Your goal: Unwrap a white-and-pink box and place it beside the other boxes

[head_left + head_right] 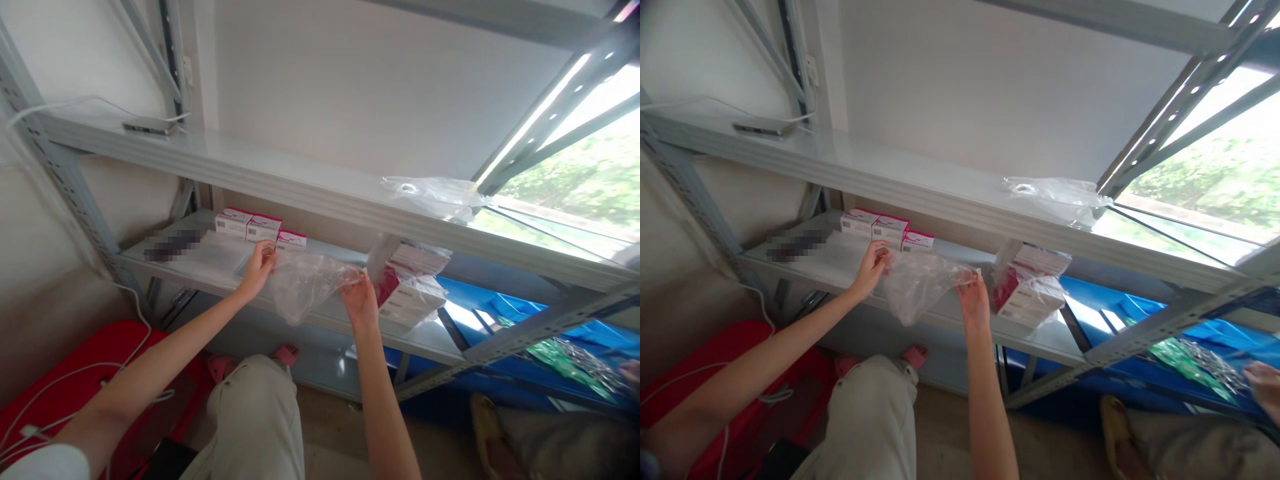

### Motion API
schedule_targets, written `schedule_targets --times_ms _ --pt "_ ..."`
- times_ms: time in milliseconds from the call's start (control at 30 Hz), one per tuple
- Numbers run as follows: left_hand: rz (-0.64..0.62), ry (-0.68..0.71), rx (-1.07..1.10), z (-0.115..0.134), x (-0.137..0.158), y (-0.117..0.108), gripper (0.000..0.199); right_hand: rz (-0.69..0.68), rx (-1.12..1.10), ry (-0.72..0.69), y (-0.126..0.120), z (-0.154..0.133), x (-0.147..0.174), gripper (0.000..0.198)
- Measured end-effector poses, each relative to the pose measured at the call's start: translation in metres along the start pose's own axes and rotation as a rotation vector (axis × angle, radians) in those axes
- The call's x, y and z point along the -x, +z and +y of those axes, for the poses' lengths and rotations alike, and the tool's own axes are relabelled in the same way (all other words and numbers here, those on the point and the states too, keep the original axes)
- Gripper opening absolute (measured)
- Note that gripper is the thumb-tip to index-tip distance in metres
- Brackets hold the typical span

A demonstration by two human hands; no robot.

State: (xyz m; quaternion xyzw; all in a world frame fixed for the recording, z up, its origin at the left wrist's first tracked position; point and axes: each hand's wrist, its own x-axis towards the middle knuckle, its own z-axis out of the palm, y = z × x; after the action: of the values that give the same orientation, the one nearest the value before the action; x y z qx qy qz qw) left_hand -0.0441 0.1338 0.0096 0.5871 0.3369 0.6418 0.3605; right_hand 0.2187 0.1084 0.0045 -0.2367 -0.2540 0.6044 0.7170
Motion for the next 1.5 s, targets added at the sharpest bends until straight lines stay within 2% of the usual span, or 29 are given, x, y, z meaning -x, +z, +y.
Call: schedule_targets --times_ms 100,200,267,333,467,567,667,867,967,1067,1200,1267,1333,1400,1500 --pt "-0.067 0.037 -0.019 0.007 -0.001 -0.010 0.046 0.044 0.032 -0.047 -0.008 -0.004 -0.002 0.007" --pt "-0.251 0.054 -0.130 0.010 0.001 -0.018 0.049 0.074 0.042 -0.064 -0.013 -0.003 -0.001 0.006" --pt "-0.366 0.030 -0.252 0.009 0.003 -0.019 0.048 0.100 0.035 -0.064 -0.014 0.000 0.000 0.005" --pt "-0.397 -0.025 -0.347 0.005 0.006 -0.016 0.041 0.119 0.022 -0.052 -0.013 0.003 0.000 0.005" --pt "-0.283 -0.148 -0.274 -0.009 0.008 -0.012 0.036 0.160 0.054 -0.010 -0.016 0.008 -0.002 0.009" --pt "-0.184 -0.218 -0.136 -0.017 0.006 -0.016 0.042 0.224 0.181 -0.001 -0.023 0.008 -0.003 0.014" --pt "-0.127 -0.239 -0.093 -0.019 0.001 -0.024 0.040 0.259 0.319 -0.037 -0.028 0.005 -0.002 0.017" --pt "-0.051 -0.107 -0.171 -0.005 -0.010 -0.035 0.031 0.150 0.342 -0.131 -0.018 -0.002 0.010 0.020" --pt "-0.054 -0.018 -0.301 0.009 -0.011 -0.036 0.026 0.194 0.418 -0.238 -0.010 -0.009 0.016 0.023" --pt "-0.022 0.075 -0.412 0.029 -0.009 -0.036 0.024 0.260 0.611 -0.350 -0.004 -0.022 0.023 0.027" --pt "0.002 0.101 -0.405 0.044 -0.012 -0.030 0.024 0.301 0.748 -0.466 0.001 -0.043 0.028 0.032" --pt "-0.020 0.061 -0.359 0.035 -0.023 -0.026 0.026 0.319 0.769 -0.492 0.000 -0.047 0.018 0.034" --pt "-0.063 0.007 -0.325 0.012 -0.040 -0.021 0.028 0.331 0.790 -0.465 -0.005 -0.043 -0.006 0.035" --pt "-0.141 -0.067 -0.330 -0.019 -0.059 -0.016 0.026 0.336 0.821 -0.374 -0.016 -0.032 -0.038 0.034" --pt "-0.251 -0.190 -0.443 -0.067 -0.078 -0.009 0.016 0.336 0.845 -0.128 -0.039 -0.004 -0.080 0.026"
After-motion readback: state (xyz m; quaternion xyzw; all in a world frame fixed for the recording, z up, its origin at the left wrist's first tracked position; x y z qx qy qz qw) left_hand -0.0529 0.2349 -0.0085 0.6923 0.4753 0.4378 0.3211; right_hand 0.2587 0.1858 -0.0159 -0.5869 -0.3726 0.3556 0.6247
